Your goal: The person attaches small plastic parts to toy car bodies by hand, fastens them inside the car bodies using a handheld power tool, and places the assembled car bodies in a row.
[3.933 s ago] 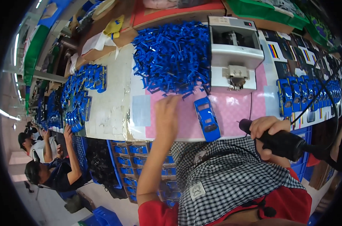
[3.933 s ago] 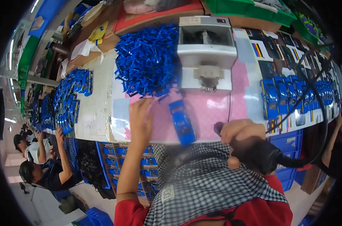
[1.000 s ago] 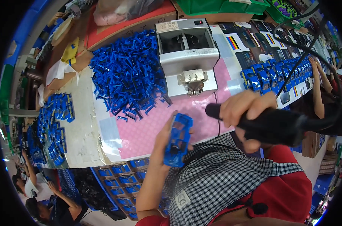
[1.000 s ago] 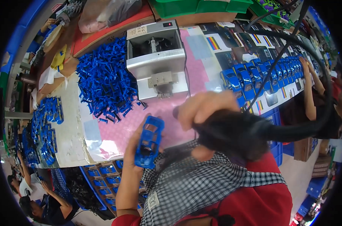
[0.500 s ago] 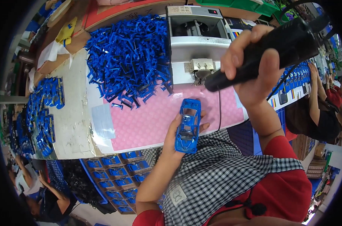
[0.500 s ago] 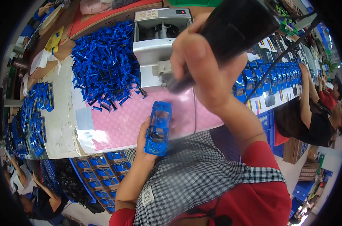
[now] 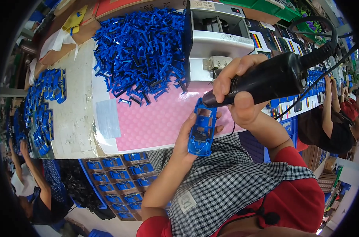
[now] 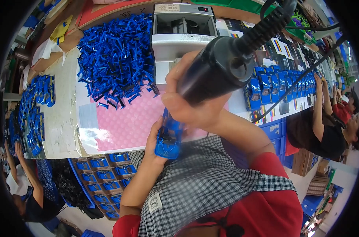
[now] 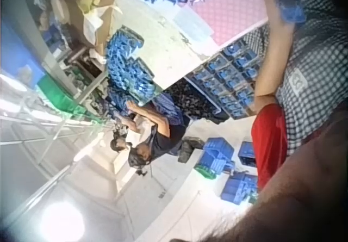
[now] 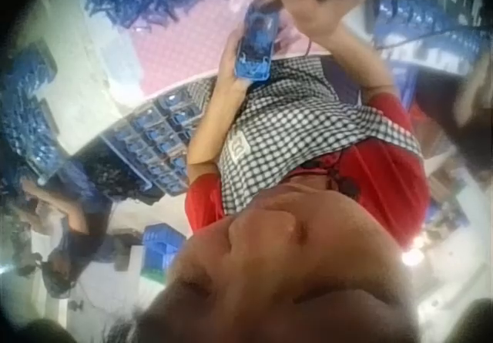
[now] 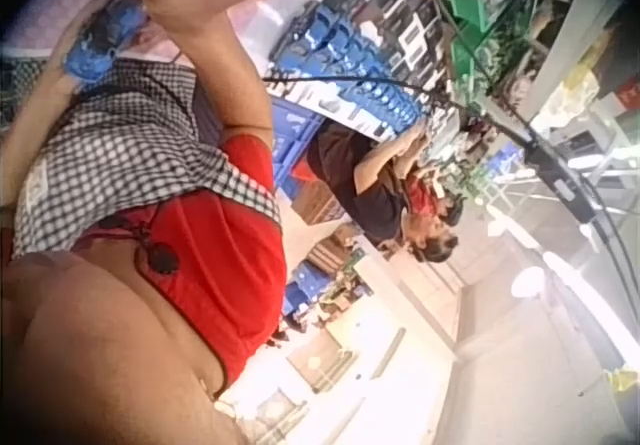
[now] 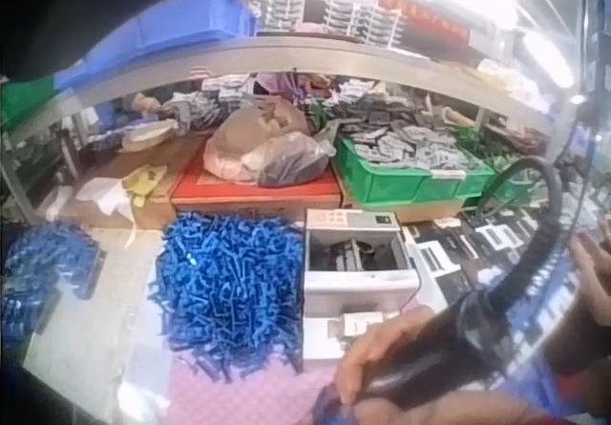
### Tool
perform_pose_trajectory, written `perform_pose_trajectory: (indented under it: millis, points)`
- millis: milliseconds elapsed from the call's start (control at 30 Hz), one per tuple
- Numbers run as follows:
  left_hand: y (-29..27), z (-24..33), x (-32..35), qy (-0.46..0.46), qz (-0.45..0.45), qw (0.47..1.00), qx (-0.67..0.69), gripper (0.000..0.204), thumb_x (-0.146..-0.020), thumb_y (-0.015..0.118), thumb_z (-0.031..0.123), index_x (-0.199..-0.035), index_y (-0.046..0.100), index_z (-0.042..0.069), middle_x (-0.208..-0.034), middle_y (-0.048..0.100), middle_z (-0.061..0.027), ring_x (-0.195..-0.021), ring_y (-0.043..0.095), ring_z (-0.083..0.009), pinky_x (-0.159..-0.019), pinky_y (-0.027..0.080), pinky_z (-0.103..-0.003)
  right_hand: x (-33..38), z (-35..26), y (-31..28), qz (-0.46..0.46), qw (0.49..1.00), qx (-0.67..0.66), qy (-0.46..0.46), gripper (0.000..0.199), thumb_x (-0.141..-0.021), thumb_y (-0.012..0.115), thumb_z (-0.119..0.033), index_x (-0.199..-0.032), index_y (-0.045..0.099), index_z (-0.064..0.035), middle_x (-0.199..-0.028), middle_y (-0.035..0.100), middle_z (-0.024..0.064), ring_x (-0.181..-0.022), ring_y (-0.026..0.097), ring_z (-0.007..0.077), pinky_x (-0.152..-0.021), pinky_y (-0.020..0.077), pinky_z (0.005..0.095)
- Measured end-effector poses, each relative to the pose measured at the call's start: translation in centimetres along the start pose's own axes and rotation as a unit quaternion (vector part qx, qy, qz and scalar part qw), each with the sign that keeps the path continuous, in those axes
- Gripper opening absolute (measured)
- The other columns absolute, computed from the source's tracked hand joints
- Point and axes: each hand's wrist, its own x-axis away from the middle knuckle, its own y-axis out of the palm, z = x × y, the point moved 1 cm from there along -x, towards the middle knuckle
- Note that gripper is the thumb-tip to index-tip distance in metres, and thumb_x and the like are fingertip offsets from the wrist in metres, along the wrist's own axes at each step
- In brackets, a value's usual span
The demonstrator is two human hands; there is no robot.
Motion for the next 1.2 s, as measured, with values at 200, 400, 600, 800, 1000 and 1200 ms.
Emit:
perform_pose_trajectory:
  millis: [200,400,600,800,1000,1200]
  points:
    - [-0.2,0.0,-0.1,-0.006,0.007,1.0,-0.004,0.054,-0.091,0.047,0.036,-0.131,0.036,0.002,-0.118,0.053,-0.0197,-0.111,0.052,-0.0283,-0.09,0.047,-0.043,-0.1,0.3,0.3,0.065,0.997,-0.052,-0.001,0.04,-0.075,0.067,-0.024,-0.095,0.039,-0.0025,-0.069,0.052,0.0072,-0.055,0.051,0.0112,-0.05,0.0441,0.0229]
    - [-0.2,0.0,0.0,-0.007,0.001,1.0,0.007,0.054,-0.091,0.048,0.036,-0.13,0.036,0.001,-0.116,0.053,-0.0197,-0.109,0.053,-0.0281,-0.089,0.047,-0.043,-0.3,-0.1,0.2,-0.005,0.999,-0.019,0.034,0.049,-0.082,0.063,-0.041,-0.099,0.032,-0.0061,-0.072,0.049,0.009,-0.053,0.051,0.0134,-0.05,0.0466,0.025]
    - [-0.1,0.2,0.0,-0.012,0.009,1.0,-0.003,0.055,-0.091,0.048,0.037,-0.13,0.036,0.001,-0.115,0.053,-0.0197,-0.108,0.054,-0.0283,-0.088,0.048,-0.043,-0.3,-0.3,0.4,-0.008,0.998,-0.031,0.052,0.053,-0.08,0.065,-0.045,-0.099,0.031,-0.0085,-0.073,0.049,0.0084,-0.054,0.051,0.0135,-0.053,0.0469,0.0264]
    - [-0.1,0.4,-0.1,-0.008,0.004,1.0,-0.014,0.056,-0.091,0.048,0.037,-0.132,0.035,0.001,-0.118,0.052,-0.0196,-0.11,0.053,-0.0284,-0.089,0.048,-0.044,-0.4,-0.8,-0.1,-0.042,0.995,-0.027,0.088,0.054,-0.078,0.066,-0.046,-0.099,0.03,-0.0105,-0.075,0.048,0.0074,-0.059,0.052,0.0144,-0.058,0.0466,0.0274]
    - [-0.2,0.4,0.0,-0.02,0.01,0.999,-0.027,0.057,-0.091,0.048,0.037,-0.132,0.034,0.001,-0.119,0.051,-0.0197,-0.11,0.052,-0.0282,-0.089,0.048,-0.044,0.1,-0.9,-0.3,-0.038,0.993,-0.021,0.107,0.058,-0.075,0.068,-0.049,-0.098,0.03,-0.0122,-0.077,0.047,0.0071,-0.06,0.052,0.0145,-0.06,0.0465,0.0279]
    - [0.2,0.4,0.2,-0.015,0.011,0.999,-0.039,0.057,-0.091,0.047,0.037,-0.132,0.034,0.001,-0.118,0.051,-0.0201,-0.11,0.053,-0.0281,-0.09,0.047,-0.043,-0.2,-1.4,-0.8,-0.061,0.991,-0.02,0.119,0.059,-0.073,0.069,-0.049,-0.098,0.03,-0.0126,-0.076,0.048,0.0063,-0.062,0.053,0.0147,-0.061,0.0475,0.0283]
